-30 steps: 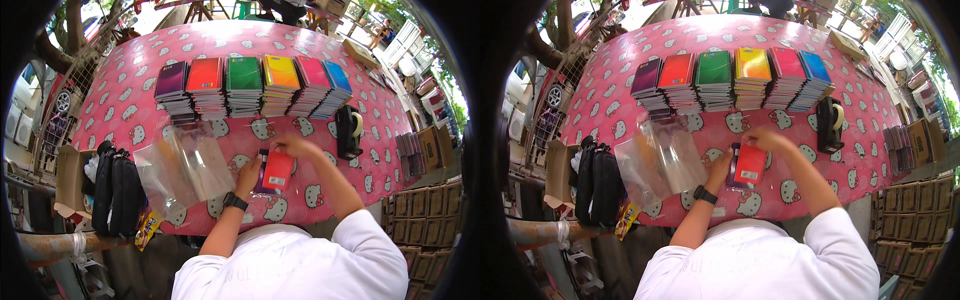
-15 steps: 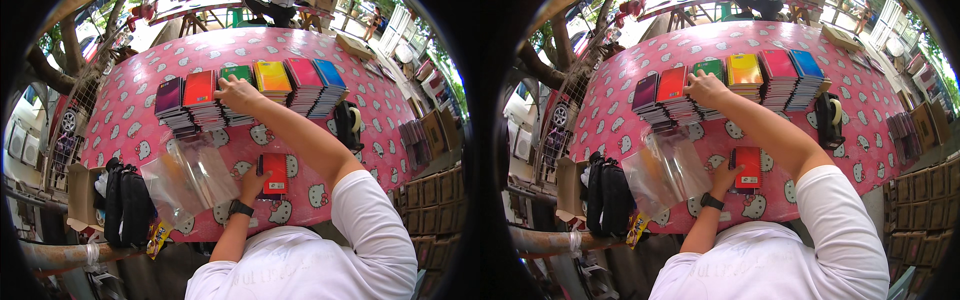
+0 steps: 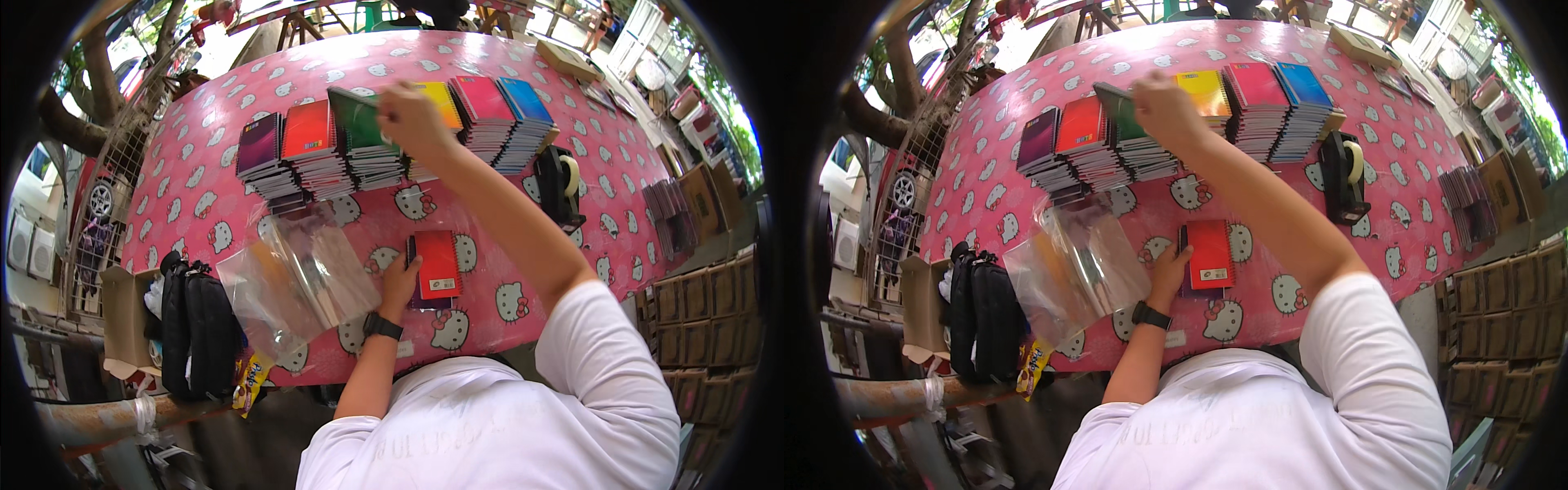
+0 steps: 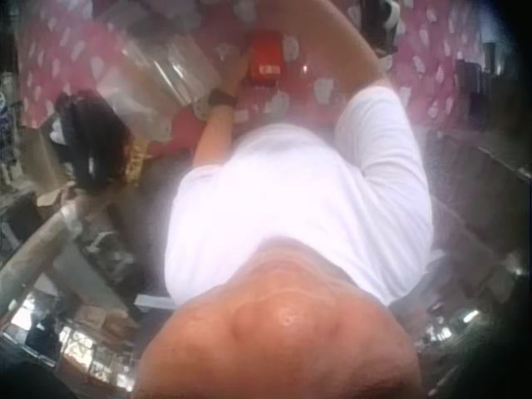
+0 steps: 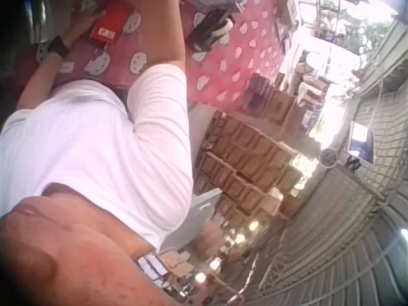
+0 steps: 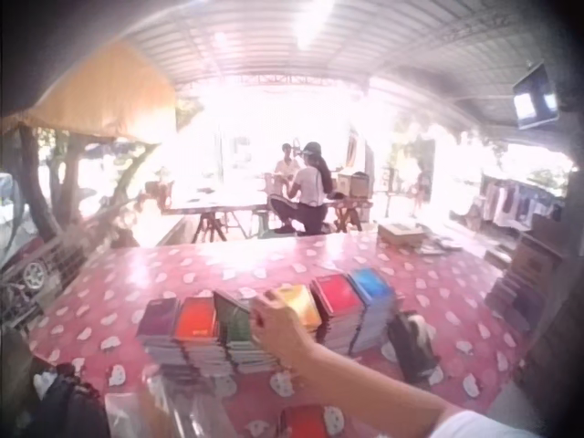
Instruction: The person organizes small notebooks into stacks, places the stacks into plastic bags, and seals the bags with tape from a dispenser.
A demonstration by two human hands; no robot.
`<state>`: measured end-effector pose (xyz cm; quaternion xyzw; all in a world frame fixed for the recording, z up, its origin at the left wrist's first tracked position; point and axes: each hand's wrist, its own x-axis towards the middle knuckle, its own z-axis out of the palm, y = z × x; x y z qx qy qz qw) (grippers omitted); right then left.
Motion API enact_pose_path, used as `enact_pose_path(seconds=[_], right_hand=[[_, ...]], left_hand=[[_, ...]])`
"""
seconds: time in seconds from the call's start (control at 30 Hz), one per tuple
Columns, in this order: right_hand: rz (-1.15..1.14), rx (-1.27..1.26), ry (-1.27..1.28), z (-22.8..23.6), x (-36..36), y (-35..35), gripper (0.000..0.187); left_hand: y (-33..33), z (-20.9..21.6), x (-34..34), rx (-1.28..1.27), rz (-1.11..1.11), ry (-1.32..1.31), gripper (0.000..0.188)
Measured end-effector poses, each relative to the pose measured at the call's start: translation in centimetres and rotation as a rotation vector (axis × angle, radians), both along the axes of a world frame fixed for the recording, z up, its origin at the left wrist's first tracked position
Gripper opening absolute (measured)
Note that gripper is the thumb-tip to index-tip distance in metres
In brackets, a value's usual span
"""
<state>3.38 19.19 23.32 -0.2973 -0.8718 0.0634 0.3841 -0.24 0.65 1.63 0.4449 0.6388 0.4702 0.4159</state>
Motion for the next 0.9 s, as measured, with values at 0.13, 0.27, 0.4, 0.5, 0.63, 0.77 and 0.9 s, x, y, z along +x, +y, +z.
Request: enact_pose_path(seconds=[0.13, 0.27, 0.4, 0.5, 0.63, 0.77, 0.9], right_hand=[[0.051, -0.765, 0.713, -6.8, 10.5, -7.2, 0.023], [-0.293, -1.166, 0.319, -17.1, 15.9, -14.6, 0.029], [-0.187, -0.466, -0.226, -8.3, 11.6, -9.4, 0.029], [-0.090, 0.177, -0.202, -3.1, 8.3, -2.1, 0.029], [-0.135, 0.092, -0.633, -2.2, 5.1, 2.4, 0.033], [-0.159, 0.085, -0.716, -2.0, 4.7, 2.7, 0.030], [-0.075, 0.143, -0.671, -1.6, 4.5, 3.1, 0.027]], left_hand=[[0.3, -1.7, -0.2, -0.094, 0.128, -0.144, 0.041], [0.2, -0.7, 1.5, 0.015, 0.075, -0.122, 0.044], [-1.0, 1.6, -0.3, 0.015, -0.015, -0.152, 0.042], [-0.7, 1.7, 0.4, 0.091, 0.000, -0.217, 0.042], [-0.3, 0.8, 0.3, 0.005, 0.039, -0.056, 0.040], [-0.3, -0.1, 0.2, 0.038, 0.072, -0.169, 0.037], [-0.2, -0.2, 0.1, 0.015, 0.058, -0.128, 0.032]])
